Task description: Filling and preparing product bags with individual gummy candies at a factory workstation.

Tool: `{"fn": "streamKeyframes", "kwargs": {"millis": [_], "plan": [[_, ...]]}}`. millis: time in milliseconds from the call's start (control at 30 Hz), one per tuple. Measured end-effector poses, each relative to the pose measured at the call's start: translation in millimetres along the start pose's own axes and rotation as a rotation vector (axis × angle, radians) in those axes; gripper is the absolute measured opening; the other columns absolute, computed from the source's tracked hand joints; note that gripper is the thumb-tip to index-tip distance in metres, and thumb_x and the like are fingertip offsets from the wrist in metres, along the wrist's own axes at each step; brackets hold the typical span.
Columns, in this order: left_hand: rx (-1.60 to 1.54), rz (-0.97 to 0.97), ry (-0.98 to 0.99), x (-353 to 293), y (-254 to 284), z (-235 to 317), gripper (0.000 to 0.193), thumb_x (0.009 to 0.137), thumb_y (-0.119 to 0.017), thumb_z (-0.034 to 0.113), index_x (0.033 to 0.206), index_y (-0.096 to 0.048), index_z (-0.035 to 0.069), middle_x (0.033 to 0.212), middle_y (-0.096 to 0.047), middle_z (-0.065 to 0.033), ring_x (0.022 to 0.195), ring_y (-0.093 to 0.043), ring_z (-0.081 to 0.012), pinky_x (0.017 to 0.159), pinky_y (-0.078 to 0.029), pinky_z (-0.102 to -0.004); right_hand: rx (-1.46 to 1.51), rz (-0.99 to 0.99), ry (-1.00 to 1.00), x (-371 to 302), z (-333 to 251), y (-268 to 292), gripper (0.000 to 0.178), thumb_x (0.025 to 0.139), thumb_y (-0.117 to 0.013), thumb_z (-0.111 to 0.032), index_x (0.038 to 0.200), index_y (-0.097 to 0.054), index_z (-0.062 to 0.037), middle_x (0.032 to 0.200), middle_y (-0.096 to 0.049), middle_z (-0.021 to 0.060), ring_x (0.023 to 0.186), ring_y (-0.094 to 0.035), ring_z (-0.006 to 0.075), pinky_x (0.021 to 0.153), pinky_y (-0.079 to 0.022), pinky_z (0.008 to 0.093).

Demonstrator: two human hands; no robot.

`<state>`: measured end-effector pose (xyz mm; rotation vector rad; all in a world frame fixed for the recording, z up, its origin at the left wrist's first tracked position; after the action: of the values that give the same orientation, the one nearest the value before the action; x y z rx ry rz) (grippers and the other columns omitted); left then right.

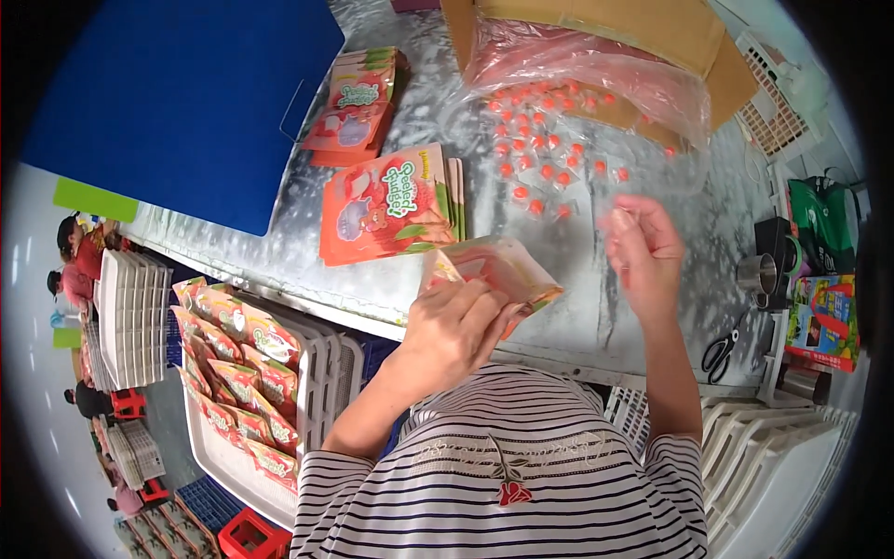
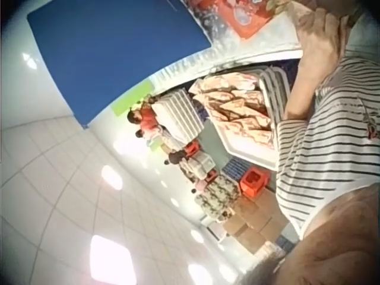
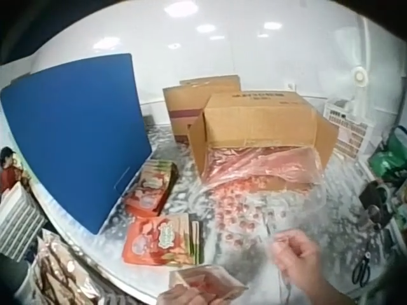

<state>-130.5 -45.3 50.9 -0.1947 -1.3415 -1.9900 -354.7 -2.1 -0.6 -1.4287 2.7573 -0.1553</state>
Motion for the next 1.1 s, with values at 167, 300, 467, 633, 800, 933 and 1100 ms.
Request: {"fn": "streamKeyframes", "kwargs": {"millis": [167, 300, 467, 633, 800, 933, 1100], "plan": [[0.010, -0.028, -0.023, 4, -8, 4, 0.016, 0.076, -0.072, 0.003, 0.088, -0.062, 0.001, 0.079, -0.062, -0.0103, 0.065, -0.061, -0.0278, 0.057, -0.049, -0.0374, -0.090, -0.321, 0.541, -10, -60, -99, 0.028, 0.089, -0.063, -0.001, 0.116, -0.056, -0.0030, 0.095, -0.062, 0.0037, 0.073, -0.056, 0.0047, 0.057, -0.045, 0.0184], [-0.024, -0.007, -0.055, 3, -7, 5, 0.018, 0.074, -0.072, 0.003, 0.089, -0.062, -0.001, 0.080, -0.061, -0.0115, 0.064, -0.061, -0.0290, 0.057, -0.049, -0.0381, -0.314, -0.456, 0.651, -18, -54, -124, 0.032, 0.086, -0.065, -0.003, 0.116, -0.054, -0.0005, 0.099, -0.063, 0.0095, 0.086, -0.064, 0.0172, 0.073, -0.052, 0.0287], [-0.074, 0.013, -0.038, 1, -4, -1, 0.019, 0.075, -0.071, 0.001, 0.092, -0.062, -0.001, 0.082, -0.062, -0.0127, 0.066, -0.062, -0.0299, 0.058, -0.050, -0.0376, -0.502, -0.598, 0.695, -28, -47, -121, 0.027, 0.086, -0.062, -0.003, 0.111, -0.055, 0.0003, 0.107, -0.059, 0.0143, 0.092, -0.063, 0.0257, 0.075, -0.052, 0.0350], [-0.056, 0.039, -0.024, -2, -3, -4, 0.019, 0.076, -0.071, 0.002, 0.092, -0.061, 0.000, 0.082, -0.062, -0.0118, 0.068, -0.063, -0.0294, 0.059, -0.051, -0.0374, -0.630, -0.619, 0.586, -36, -47, -114, 0.025, 0.087, -0.057, 0.000, 0.112, -0.054, 0.0013, 0.109, -0.058, 0.0161, 0.094, -0.062, 0.0303, 0.077, -0.052, 0.0377], [-0.072, 0.081, -0.055, -4, -1, 0, 0.021, 0.074, -0.073, 0.003, 0.092, -0.061, -0.001, 0.084, -0.062, -0.0113, 0.068, -0.063, -0.0290, 0.058, -0.051, -0.0371, -0.682, -0.842, 0.473, -42, -50, -116, 0.024, 0.085, -0.054, 0.003, 0.109, -0.057, 0.0034, 0.110, -0.059, 0.0173, 0.096, -0.062, 0.0333, 0.081, -0.052, 0.0394], [-0.019, 0.063, -0.083, -6, -2, 10, 0.019, 0.074, -0.073, 0.005, 0.086, -0.059, 0.000, 0.079, -0.058, -0.0110, 0.064, -0.060, -0.0276, 0.056, -0.049, -0.0371, -0.647, -0.899, 0.450, -30, -63, -120, 0.022, 0.084, -0.055, 0.001, 0.106, -0.059, 0.0045, 0.111, -0.060, 0.0176, 0.096, -0.063, 0.0341, 0.084, -0.051, 0.0387], [-0.023, 0.115, -0.100, -9, 6, 10, 0.016, 0.075, -0.070, 0.005, 0.078, -0.055, 0.001, 0.074, -0.052, -0.0100, 0.062, -0.058, -0.0262, 0.054, -0.048, -0.0366, -0.894, -1.340, 0.316, -51, -44, -137, 0.019, 0.082, -0.061, -0.009, 0.095, -0.060, 0.0050, 0.092, -0.062, 0.0188, 0.088, -0.062, 0.0361, 0.080, -0.050, 0.0394]]}}
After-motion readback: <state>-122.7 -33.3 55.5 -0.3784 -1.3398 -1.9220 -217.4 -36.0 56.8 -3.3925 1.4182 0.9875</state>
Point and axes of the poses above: each hand's wrist, its own x-axis towards the middle knuckle, its own y-axis out of the back of the hand, z = x × y, the point moved 8 cm from there along x, towards the middle knuckle
